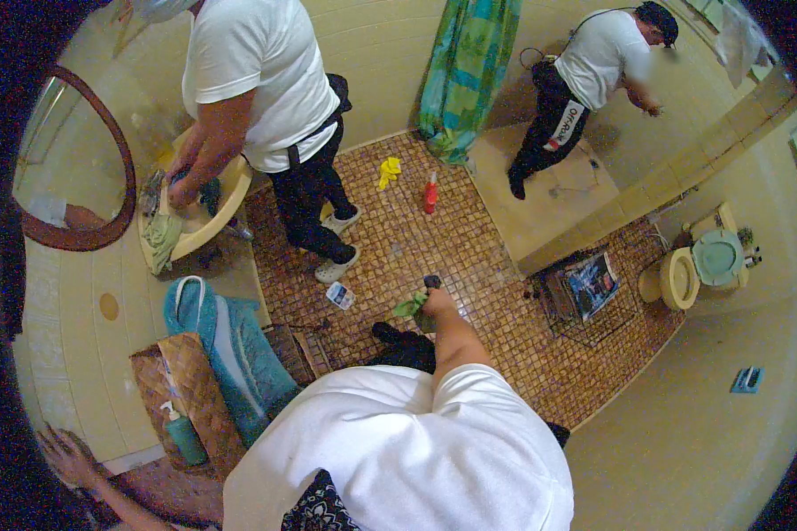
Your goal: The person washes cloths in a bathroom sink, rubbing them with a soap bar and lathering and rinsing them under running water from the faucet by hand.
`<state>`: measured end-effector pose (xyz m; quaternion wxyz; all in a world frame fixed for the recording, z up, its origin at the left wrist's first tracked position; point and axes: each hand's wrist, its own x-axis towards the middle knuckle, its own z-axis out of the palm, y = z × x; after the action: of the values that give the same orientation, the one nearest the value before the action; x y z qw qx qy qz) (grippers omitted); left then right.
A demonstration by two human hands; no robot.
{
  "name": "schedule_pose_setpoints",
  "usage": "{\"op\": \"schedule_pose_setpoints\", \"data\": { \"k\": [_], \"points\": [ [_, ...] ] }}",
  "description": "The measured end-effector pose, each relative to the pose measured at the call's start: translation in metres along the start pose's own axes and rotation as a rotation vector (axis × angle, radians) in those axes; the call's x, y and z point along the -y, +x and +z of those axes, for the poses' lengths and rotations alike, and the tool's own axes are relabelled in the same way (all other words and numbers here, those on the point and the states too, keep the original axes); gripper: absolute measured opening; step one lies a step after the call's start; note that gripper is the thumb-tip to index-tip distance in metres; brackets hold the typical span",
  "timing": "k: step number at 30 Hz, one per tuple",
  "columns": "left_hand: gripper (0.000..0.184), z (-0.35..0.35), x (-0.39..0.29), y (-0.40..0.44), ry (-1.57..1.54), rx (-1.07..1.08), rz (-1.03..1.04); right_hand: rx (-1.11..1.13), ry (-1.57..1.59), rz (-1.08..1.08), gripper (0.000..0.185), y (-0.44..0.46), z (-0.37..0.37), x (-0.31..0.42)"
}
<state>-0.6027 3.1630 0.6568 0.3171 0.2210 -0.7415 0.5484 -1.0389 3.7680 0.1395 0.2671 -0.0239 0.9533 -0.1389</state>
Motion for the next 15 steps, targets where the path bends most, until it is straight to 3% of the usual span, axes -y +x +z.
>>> {"op": "schedule_pose_setpoints", "data": {
  "k": [15],
  "points": [
    [0.034, -0.014, -0.014, 0.008, 0.063, 0.03, -0.031, 0.05, 0.049, -0.031, 0.041, -0.001, -0.004, -0.001]
  ]
}}
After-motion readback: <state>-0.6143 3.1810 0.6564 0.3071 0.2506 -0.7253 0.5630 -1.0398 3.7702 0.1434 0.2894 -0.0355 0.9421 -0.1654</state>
